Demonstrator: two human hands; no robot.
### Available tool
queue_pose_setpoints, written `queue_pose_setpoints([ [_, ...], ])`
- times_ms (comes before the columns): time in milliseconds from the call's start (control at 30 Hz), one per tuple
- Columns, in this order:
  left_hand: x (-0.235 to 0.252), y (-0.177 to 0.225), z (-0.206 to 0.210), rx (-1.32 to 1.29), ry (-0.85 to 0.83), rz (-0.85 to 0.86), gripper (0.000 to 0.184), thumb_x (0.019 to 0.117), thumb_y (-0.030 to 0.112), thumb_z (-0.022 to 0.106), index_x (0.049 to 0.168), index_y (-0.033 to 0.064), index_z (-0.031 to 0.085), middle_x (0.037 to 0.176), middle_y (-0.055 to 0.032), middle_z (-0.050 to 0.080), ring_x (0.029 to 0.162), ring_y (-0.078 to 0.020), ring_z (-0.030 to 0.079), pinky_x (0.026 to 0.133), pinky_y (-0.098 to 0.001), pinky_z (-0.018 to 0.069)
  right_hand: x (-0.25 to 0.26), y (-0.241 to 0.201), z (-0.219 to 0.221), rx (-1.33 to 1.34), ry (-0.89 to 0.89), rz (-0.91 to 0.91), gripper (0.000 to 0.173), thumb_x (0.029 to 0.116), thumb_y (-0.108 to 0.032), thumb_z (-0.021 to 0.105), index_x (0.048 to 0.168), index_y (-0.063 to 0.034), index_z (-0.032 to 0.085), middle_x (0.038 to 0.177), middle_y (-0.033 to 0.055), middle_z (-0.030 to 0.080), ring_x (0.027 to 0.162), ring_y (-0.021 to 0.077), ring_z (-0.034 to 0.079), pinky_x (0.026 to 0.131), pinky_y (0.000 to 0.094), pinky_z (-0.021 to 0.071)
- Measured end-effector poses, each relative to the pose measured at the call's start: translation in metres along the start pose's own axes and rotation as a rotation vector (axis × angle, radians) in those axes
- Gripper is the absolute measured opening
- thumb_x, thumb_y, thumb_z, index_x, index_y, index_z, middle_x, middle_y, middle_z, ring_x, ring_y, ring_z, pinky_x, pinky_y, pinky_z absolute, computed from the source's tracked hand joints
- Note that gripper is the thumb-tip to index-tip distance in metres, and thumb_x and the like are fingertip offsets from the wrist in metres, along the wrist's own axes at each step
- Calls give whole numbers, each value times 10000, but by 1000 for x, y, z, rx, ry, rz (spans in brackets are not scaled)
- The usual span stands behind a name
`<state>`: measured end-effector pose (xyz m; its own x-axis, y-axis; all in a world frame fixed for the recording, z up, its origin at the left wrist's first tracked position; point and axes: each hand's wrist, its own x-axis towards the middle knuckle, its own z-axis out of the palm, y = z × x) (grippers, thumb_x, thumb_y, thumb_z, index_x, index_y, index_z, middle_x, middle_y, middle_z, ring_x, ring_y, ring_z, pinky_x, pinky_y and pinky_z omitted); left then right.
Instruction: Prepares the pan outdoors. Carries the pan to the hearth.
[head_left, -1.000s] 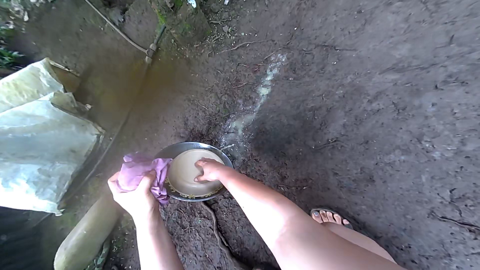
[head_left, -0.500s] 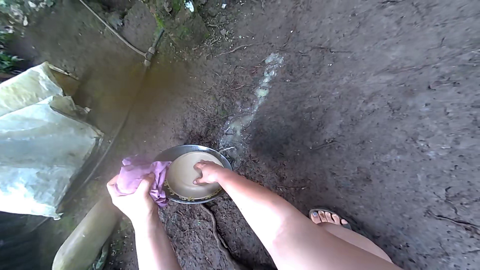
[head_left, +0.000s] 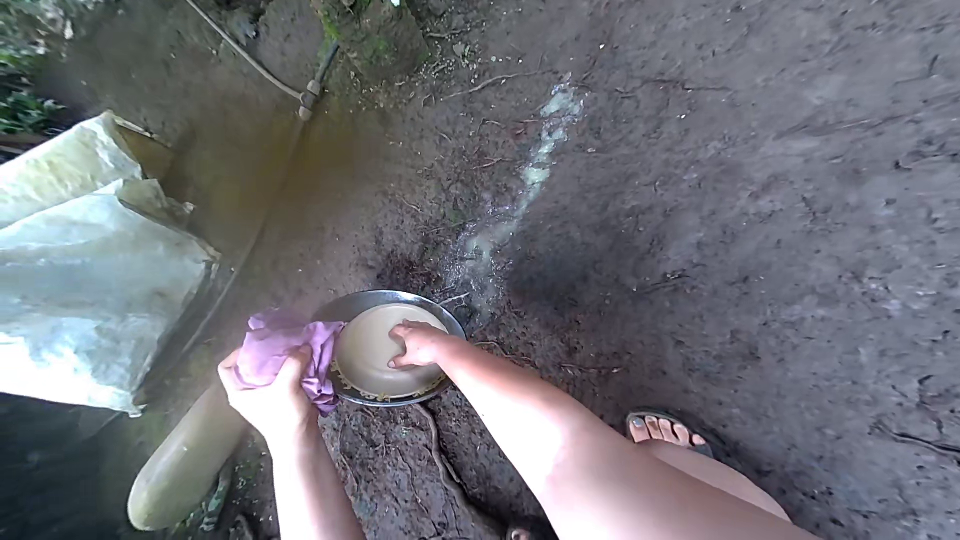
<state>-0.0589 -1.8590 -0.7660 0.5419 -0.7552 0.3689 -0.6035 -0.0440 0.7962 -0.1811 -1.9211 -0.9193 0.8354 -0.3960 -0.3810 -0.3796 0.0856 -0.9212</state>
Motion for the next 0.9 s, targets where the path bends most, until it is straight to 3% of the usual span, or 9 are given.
queue_pose_setpoints([
  [167,-3,8,-1,19,8,-22,659,637,-4,736,1227,21,444,1006,-18,652,917,-86,682,791,-292,600,3,0,5,7,-9,-9,724,959,-429,700,1546,-110,420,1615,216,347,1505,385,318,1180,613,308],
  [400,-4,10,-1,23,6,-12,656,627,-7,737,1216,25,448,998,-13,655,911,-83,683,789,-287,600,2,0,7,21,-5,-20,716,953,-422,711,1532,-102,438,1597,223,371,1487,379,351,1178,594,322],
  [900,-2,14,3,45,9,-32,659,618,-2,754,1208,38,462,998,-16,655,887,-90,689,760,-295,607,-1,0,4,26,3,-24,740,955,-425,707,1549,-96,413,1614,215,350,1513,362,313,1207,565,295],
])
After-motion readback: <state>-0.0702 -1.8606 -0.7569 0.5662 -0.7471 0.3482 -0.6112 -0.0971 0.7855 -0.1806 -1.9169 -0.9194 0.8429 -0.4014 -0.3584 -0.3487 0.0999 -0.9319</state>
